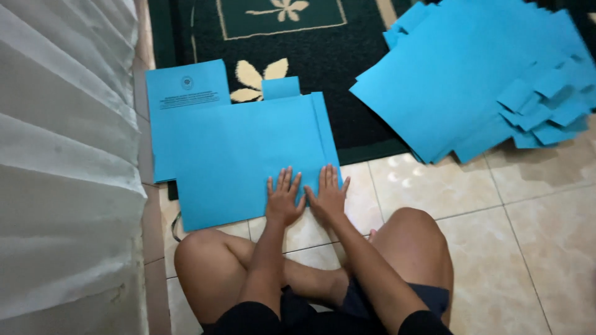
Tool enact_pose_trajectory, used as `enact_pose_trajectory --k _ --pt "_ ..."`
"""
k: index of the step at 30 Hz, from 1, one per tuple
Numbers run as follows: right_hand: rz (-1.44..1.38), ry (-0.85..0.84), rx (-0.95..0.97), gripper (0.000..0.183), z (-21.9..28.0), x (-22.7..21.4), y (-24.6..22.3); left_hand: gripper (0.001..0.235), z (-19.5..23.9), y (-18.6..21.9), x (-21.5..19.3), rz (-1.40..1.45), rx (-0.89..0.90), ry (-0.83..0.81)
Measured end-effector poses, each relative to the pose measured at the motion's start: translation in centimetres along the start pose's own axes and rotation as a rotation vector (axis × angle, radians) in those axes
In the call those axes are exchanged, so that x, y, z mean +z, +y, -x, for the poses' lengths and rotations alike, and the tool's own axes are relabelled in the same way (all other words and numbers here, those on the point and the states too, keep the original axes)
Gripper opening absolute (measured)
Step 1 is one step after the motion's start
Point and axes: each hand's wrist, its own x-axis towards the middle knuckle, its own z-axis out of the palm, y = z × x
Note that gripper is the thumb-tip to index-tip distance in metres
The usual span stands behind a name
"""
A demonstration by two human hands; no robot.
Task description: Folding and stacking blue paper folders on the floor.
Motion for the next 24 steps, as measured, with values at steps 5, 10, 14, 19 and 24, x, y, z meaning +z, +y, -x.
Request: enact_pose_trajectory --k 5,10,14,19,24 --pt "0.034 -0.083 -0.025 0.087 -11.1 1.9 2.1 0.071 -0.3 0.5 -0.9 0.013 -0.029 -0.054" --pt "-0.001 -0.205 -0.004 0.092 -21.7 2.2 2.0 0.071 -0.6 0.4 -1.5 0.059 -0.047 -0.116" --pt "-0.111 -0.167 -0.017 0.089 -27.7 1.3 0.3 0.07 -1.0 0.4 -1.9 0.078 -0.056 -0.115" --pt "-0.344 -0.019 0.028 0.09 -32.2 4.0 -0.2 0.071 -0.8 0.2 -0.9 0.081 -0.071 -0.096" --pt "-0.868 0.188 0.179 0.058 -32.0 2.6 -0.9 0.07 -0.7 0.2 -0.7 0.068 -0.067 -0.09"
